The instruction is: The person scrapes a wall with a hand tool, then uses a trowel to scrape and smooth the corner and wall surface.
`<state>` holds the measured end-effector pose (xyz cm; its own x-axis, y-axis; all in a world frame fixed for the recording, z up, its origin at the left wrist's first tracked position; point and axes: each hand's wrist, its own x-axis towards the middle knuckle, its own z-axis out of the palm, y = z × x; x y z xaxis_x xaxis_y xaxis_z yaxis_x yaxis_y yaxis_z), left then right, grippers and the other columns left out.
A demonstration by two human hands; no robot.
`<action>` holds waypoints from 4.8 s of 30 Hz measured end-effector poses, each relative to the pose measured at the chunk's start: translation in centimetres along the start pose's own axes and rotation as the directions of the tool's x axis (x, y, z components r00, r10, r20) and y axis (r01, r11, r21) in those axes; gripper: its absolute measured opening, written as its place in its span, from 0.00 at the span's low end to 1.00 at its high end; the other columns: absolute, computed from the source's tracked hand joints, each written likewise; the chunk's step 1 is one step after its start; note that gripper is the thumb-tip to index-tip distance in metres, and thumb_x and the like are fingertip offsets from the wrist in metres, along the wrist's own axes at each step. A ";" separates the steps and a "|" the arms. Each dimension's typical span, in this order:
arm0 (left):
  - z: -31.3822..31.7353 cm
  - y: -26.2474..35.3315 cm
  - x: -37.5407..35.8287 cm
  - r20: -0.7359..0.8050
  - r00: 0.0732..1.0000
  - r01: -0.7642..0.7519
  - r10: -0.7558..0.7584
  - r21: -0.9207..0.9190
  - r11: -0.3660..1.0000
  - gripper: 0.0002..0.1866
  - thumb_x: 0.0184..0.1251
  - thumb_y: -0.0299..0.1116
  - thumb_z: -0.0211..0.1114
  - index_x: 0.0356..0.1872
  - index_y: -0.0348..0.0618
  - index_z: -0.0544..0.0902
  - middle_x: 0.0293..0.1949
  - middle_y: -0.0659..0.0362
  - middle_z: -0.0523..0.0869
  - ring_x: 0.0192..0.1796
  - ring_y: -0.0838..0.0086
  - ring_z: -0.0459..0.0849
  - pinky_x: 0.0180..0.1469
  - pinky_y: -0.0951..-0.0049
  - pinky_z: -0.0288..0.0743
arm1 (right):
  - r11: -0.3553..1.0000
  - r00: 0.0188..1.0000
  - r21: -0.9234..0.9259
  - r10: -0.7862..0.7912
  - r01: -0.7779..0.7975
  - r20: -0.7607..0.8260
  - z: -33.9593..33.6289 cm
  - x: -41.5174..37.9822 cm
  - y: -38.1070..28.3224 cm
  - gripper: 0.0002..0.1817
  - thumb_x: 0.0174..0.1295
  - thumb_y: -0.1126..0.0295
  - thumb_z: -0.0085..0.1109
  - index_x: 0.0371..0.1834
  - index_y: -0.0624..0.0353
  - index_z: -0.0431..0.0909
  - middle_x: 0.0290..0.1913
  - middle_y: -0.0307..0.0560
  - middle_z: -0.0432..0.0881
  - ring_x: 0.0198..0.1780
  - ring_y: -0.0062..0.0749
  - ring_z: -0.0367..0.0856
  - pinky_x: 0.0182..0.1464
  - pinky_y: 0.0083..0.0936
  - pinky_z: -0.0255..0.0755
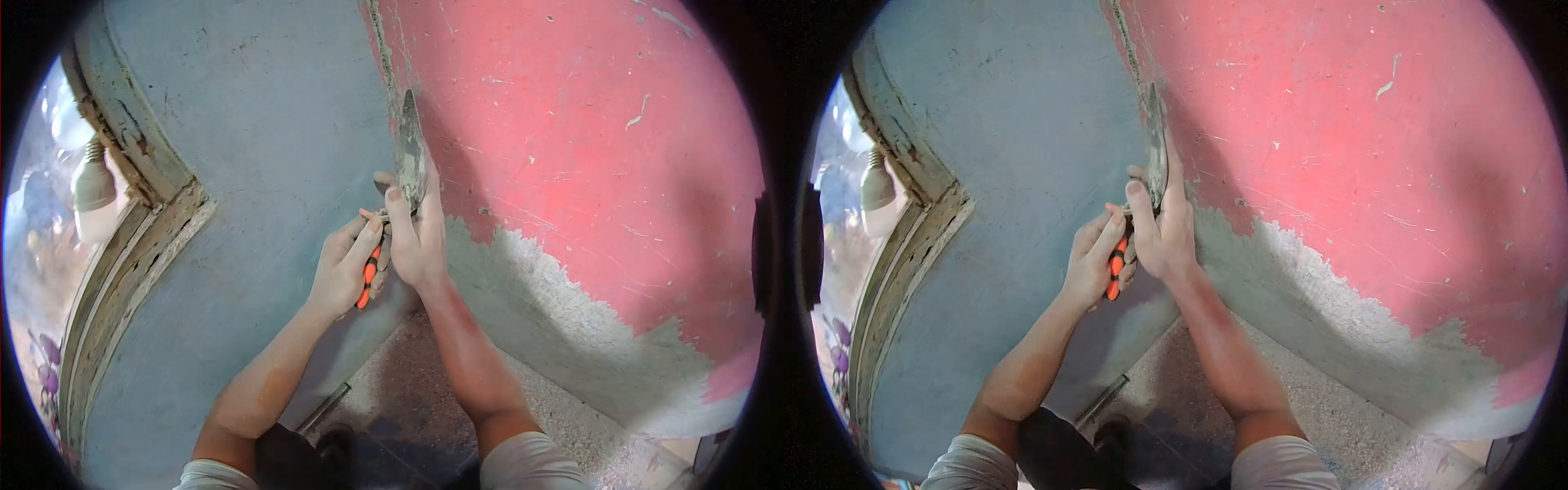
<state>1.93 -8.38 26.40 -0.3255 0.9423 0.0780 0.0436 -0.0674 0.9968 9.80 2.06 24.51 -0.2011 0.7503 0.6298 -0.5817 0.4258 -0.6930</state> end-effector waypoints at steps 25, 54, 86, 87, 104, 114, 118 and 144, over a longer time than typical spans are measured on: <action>-2.0 1.7 0.4 -0.075 0.899 -0.231 0.432 0.756 0.612 0.23 0.88 0.46 0.49 0.45 0.33 0.80 0.22 0.57 0.75 0.28 0.69 0.80 0.36 0.59 0.72 | 0.864 0.980 -0.502 -0.128 0.034 -0.154 1.5 2.9 1.1 0.20 0.78 0.58 0.48 0.48 0.64 0.82 0.33 0.66 0.87 0.40 0.73 0.84 0.45 0.59 0.74; -1.8 8.3 0.7 -0.111 0.947 -0.169 0.300 0.623 0.764 0.23 0.86 0.51 0.53 0.36 0.41 0.76 0.23 0.63 0.76 0.18 0.80 0.74 0.17 0.72 0.64 | 0.867 0.962 -0.481 -0.227 0.130 -0.149 3.6 6.5 -0.7 0.19 0.77 0.59 0.50 0.48 0.67 0.82 0.35 0.66 0.86 0.41 0.69 0.87 0.46 0.57 0.76; 1.0 -1.1 -0.7 -0.205 0.925 -0.378 0.319 -0.459 0.804 0.25 0.75 0.32 0.69 0.72 0.47 0.82 0.28 0.71 0.79 0.20 0.90 0.67 0.21 0.82 0.58 | 0.403 0.988 -0.907 -0.141 0.121 0.069 1.4 6.3 -4.0 0.17 0.77 0.65 0.51 0.57 0.69 0.73 0.49 0.70 0.84 0.53 0.64 0.85 0.56 0.49 0.75; 1.6 -2.4 -1.2 -0.203 0.934 -0.357 0.295 -0.482 0.800 0.25 0.75 0.32 0.69 0.72 0.46 0.82 0.28 0.71 0.79 0.20 0.90 0.67 0.21 0.82 0.58 | 0.375 0.987 -0.917 -0.131 0.140 0.097 0.6 5.3 -3.6 0.18 0.77 0.65 0.51 0.60 0.69 0.72 0.48 0.72 0.85 0.52 0.68 0.84 0.55 0.53 0.74; 0.6 0.0 -1.7 -0.134 0.975 -0.221 0.176 -0.592 0.775 0.29 0.77 0.33 0.67 0.75 0.36 0.76 0.32 0.69 0.79 0.19 0.89 0.69 0.19 0.81 0.59 | 0.345 0.980 -0.919 -0.128 0.189 0.153 0.8 6.8 -3.8 0.18 0.77 0.65 0.51 0.61 0.66 0.71 0.43 0.73 0.86 0.48 0.75 0.84 0.52 0.60 0.73; 2.0 -2.2 0.1 -0.181 0.949 -0.315 0.258 -0.540 0.781 0.25 0.77 0.34 0.67 0.73 0.43 0.80 0.30 0.70 0.78 0.18 0.90 0.67 0.18 0.80 0.57 | 0.349 0.954 -0.898 -0.229 0.266 0.194 0.6 6.9 -3.7 0.17 0.77 0.65 0.50 0.60 0.66 0.71 0.42 0.73 0.86 0.46 0.75 0.85 0.48 0.61 0.74; 1.0 -0.3 0.8 -0.170 0.938 -0.344 0.301 -0.555 0.758 0.26 0.78 0.35 0.67 0.73 0.43 0.80 0.31 0.70 0.78 0.18 0.89 0.66 0.18 0.81 0.57 | 0.336 0.958 -0.912 -0.242 0.234 0.157 1.9 8.0 -4.0 0.18 0.77 0.65 0.50 0.62 0.66 0.71 0.45 0.74 0.86 0.47 0.76 0.84 0.48 0.61 0.74; 3.1 -3.6 -0.7 -0.142 0.968 -0.251 0.209 -0.628 0.737 0.25 0.80 0.35 0.64 0.75 0.45 0.78 0.32 0.69 0.78 0.18 0.91 0.65 0.18 0.83 0.56 | 0.230 0.956 -0.942 -0.219 0.244 0.194 -0.6 5.8 -2.2 0.18 0.78 0.62 0.49 0.62 0.62 0.69 0.46 0.74 0.86 0.48 0.78 0.83 0.52 0.65 0.72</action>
<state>4.88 -7.76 22.69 -0.4402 0.8511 0.2861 -0.4792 -0.4921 0.7267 10.38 5.85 29.47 -0.2180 0.5264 0.8218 0.5599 0.7572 -0.3365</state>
